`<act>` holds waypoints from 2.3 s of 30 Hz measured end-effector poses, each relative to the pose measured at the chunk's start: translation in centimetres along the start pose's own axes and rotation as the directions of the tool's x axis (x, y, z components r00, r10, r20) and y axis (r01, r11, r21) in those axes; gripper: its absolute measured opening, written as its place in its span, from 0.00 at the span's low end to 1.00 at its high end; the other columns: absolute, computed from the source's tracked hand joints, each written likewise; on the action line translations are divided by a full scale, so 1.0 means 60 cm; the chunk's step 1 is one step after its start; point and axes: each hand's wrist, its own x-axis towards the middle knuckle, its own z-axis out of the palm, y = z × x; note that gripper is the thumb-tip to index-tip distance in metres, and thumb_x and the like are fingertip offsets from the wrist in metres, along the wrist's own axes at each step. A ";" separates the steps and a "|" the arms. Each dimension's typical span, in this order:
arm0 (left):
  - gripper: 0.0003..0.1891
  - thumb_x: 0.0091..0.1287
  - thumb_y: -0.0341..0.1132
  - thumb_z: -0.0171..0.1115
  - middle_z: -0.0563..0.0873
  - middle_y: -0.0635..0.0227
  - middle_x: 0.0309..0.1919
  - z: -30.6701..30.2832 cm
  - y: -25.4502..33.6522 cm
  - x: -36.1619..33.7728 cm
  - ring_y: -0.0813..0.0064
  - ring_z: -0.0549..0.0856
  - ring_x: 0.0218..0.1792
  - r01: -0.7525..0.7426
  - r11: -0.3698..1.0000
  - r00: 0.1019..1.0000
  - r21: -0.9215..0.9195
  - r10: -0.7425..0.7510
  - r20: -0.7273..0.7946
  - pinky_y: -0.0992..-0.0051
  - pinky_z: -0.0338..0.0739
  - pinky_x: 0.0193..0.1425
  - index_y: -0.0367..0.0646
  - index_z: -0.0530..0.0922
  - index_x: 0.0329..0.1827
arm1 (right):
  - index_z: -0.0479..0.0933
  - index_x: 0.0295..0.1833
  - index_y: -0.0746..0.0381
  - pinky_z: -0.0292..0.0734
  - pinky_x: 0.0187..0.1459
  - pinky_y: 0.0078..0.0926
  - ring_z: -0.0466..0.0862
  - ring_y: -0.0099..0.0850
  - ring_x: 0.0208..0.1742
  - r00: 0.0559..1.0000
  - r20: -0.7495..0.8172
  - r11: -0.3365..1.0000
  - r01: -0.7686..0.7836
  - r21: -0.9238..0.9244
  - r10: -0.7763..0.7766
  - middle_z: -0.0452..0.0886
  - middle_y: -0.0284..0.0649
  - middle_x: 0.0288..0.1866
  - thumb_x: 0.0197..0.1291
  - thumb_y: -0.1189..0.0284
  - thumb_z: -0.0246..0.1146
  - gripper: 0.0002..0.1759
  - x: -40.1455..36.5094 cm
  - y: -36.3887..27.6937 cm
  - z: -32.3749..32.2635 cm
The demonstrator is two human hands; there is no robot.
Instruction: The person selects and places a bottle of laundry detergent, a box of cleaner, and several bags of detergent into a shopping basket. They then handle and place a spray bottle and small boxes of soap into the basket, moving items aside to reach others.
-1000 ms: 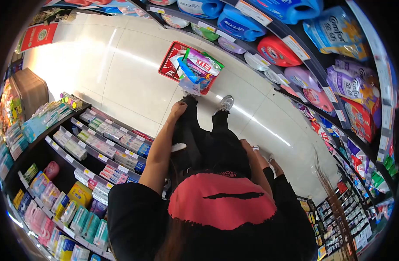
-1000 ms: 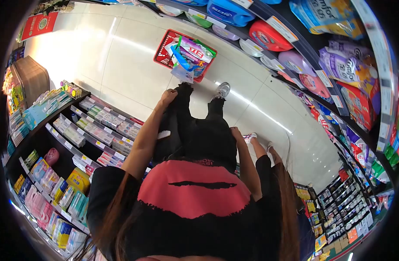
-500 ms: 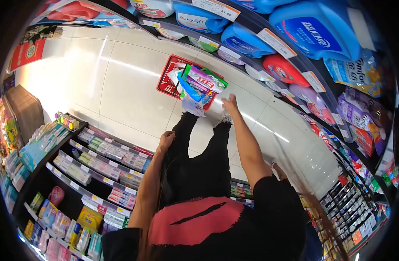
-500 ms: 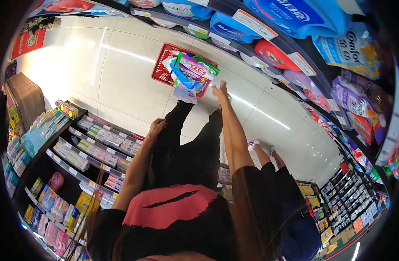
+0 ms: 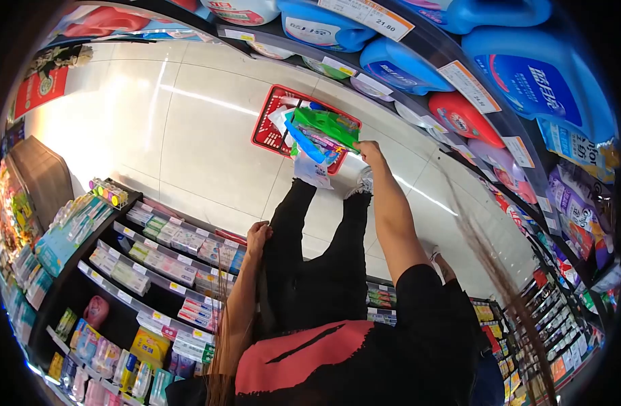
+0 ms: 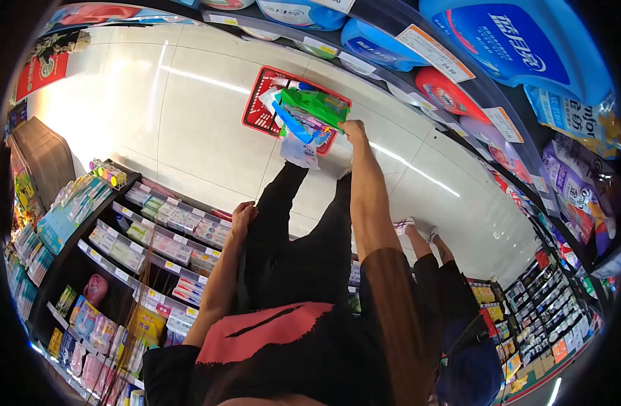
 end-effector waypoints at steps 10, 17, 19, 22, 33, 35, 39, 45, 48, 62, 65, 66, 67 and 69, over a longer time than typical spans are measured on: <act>0.12 0.64 0.32 0.54 0.82 0.64 0.30 0.039 0.030 -0.004 0.80 0.80 0.28 -0.080 0.994 0.996 0.079 0.076 0.049 0.82 0.76 0.32 0.33 0.77 0.47 | 0.75 0.38 0.60 0.73 0.40 0.42 0.79 0.47 0.40 0.587 -0.297 0.657 0.641 -0.397 -0.753 0.80 0.47 0.38 0.51 0.72 0.62 0.08 -0.182 -0.110 0.007; 0.13 0.63 0.32 0.54 0.82 0.64 0.31 0.068 0.042 0.002 0.79 0.81 0.28 -0.121 0.976 0.987 0.179 0.100 0.123 0.81 0.77 0.32 0.34 0.77 0.47 | 0.73 0.37 0.64 0.73 0.39 0.41 0.78 0.48 0.39 0.446 -0.416 0.591 0.731 -0.341 -0.792 0.78 0.49 0.36 0.51 0.76 0.62 0.08 -0.265 -0.103 -0.087; 0.13 0.63 0.32 0.54 0.82 0.64 0.31 0.073 0.045 0.003 0.78 0.81 0.29 -0.115 0.970 0.986 0.213 0.086 0.140 0.80 0.77 0.32 0.35 0.77 0.47 | 0.73 0.37 0.64 0.73 0.39 0.41 0.79 0.47 0.38 0.494 -0.402 0.624 0.713 -0.320 -0.771 0.79 0.48 0.36 0.51 0.76 0.62 0.08 -0.269 -0.104 -0.100; 0.13 0.63 0.32 0.54 0.82 0.65 0.31 0.083 0.051 0.005 0.78 0.81 0.29 -0.122 0.968 0.984 0.219 0.090 0.153 0.80 0.77 0.32 0.35 0.77 0.47 | 0.73 0.37 0.64 0.73 0.38 0.41 0.79 0.47 0.38 0.493 -0.408 0.625 0.715 -0.314 -0.769 0.79 0.48 0.35 0.51 0.76 0.62 0.08 -0.233 -0.099 -0.108; 0.37 0.56 0.42 0.68 0.73 0.52 0.59 0.138 0.204 -0.045 0.65 0.75 0.57 -0.593 0.731 0.785 0.337 0.434 0.441 0.69 0.70 0.59 0.34 0.63 0.65 | 0.73 0.38 0.63 0.67 0.27 0.23 0.74 0.24 0.23 0.594 -0.277 0.642 0.756 -0.128 -0.755 0.75 0.38 0.24 0.54 0.75 0.64 0.08 -0.510 -0.107 -0.212; 0.48 0.54 0.44 0.71 0.58 0.50 0.69 0.188 0.292 -0.083 0.60 0.56 0.71 -0.769 0.586 0.613 0.255 0.562 0.555 0.67 0.52 0.72 0.36 0.51 0.72 | 0.74 0.36 0.64 0.61 0.23 0.20 0.68 0.18 0.21 0.641 -0.229 0.669 0.740 -0.069 -0.733 0.73 0.35 0.22 0.55 0.73 0.63 0.07 -0.616 -0.118 -0.269; 0.43 0.57 0.37 0.69 0.63 0.54 0.67 0.265 0.456 -0.263 0.66 0.65 0.65 -0.828 0.559 0.370 -0.042 0.602 0.708 0.71 0.60 0.67 0.35 0.53 0.71 | 0.75 0.35 0.63 0.51 0.21 0.15 0.60 0.11 0.21 0.554 -0.205 0.509 0.829 0.234 -0.807 0.70 0.24 0.21 0.59 0.71 0.63 0.07 -0.800 -0.142 -0.362; 0.20 0.62 0.29 0.63 0.82 0.65 0.45 0.322 0.479 -0.355 0.79 0.79 0.45 -0.591 0.744 0.334 -0.311 0.577 0.745 0.78 0.72 0.52 0.34 0.73 0.57 | 0.76 0.36 0.63 0.49 0.21 0.10 0.59 0.09 0.20 0.508 -0.335 0.247 0.771 0.587 -0.794 0.71 0.23 0.22 0.59 0.72 0.62 0.06 -0.904 -0.115 -0.463; 0.18 0.62 0.29 0.63 0.83 0.65 0.45 0.345 0.441 -0.432 0.79 0.80 0.43 -0.589 0.705 0.334 -0.395 0.657 0.676 0.78 0.73 0.51 0.35 0.74 0.55 | 0.76 0.36 0.63 0.50 0.21 0.10 0.63 0.09 0.20 0.496 -0.408 0.119 0.733 0.670 -0.767 0.74 0.24 0.23 0.59 0.73 0.62 0.05 -0.916 -0.065 -0.515; 0.11 0.66 0.32 0.60 0.84 0.66 0.41 0.522 0.345 -0.744 0.79 0.82 0.39 -0.708 0.458 0.167 -0.538 0.848 0.502 0.80 0.75 0.46 0.36 0.78 0.48 | 0.40 0.73 0.42 0.64 0.59 0.48 0.64 0.43 0.67 0.439 -0.272 0.099 0.657 0.747 -0.856 0.53 0.40 0.73 0.47 0.63 0.69 0.54 -0.690 0.241 -0.503; 0.12 0.65 0.32 0.61 0.84 0.67 0.40 0.565 0.320 -0.788 0.79 0.82 0.38 -0.623 0.536 0.204 -0.569 0.814 0.544 0.80 0.75 0.45 0.35 0.78 0.48 | 0.38 0.73 0.40 0.67 0.57 0.49 0.63 0.43 0.68 0.461 -0.350 -0.138 0.434 0.891 -0.816 0.54 0.40 0.72 0.50 0.63 0.68 0.53 -0.736 0.237 -0.497; 0.12 0.65 0.32 0.61 0.84 0.67 0.41 0.579 0.313 -0.803 0.78 0.82 0.39 -0.627 0.546 0.228 -0.556 0.811 0.539 0.79 0.75 0.46 0.35 0.78 0.48 | 0.38 0.73 0.40 0.69 0.56 0.50 0.64 0.43 0.68 0.505 -0.382 -0.228 0.341 0.912 -0.774 0.56 0.39 0.72 0.52 0.63 0.67 0.52 -0.750 0.237 -0.508; 0.12 0.65 0.32 0.61 0.84 0.66 0.41 0.594 0.306 -0.819 0.78 0.82 0.39 -0.626 0.559 0.247 -0.543 0.804 0.541 0.78 0.75 0.47 0.35 0.78 0.48 | 0.39 0.73 0.40 0.70 0.55 0.50 0.65 0.42 0.67 0.502 -0.378 -0.232 0.330 0.915 -0.778 0.57 0.38 0.71 0.53 0.63 0.67 0.50 -0.752 0.242 -0.521; 0.13 0.65 0.32 0.60 0.83 0.66 0.43 0.622 0.297 -0.840 0.77 0.81 0.41 -0.622 0.587 0.258 -0.517 0.778 0.573 0.77 0.74 0.48 0.34 0.77 0.49 | 0.40 0.73 0.39 0.72 0.54 0.51 0.67 0.40 0.65 0.499 -0.405 -0.261 0.334 0.906 -0.766 0.60 0.37 0.69 0.56 0.64 0.65 0.47 -0.749 0.259 -0.557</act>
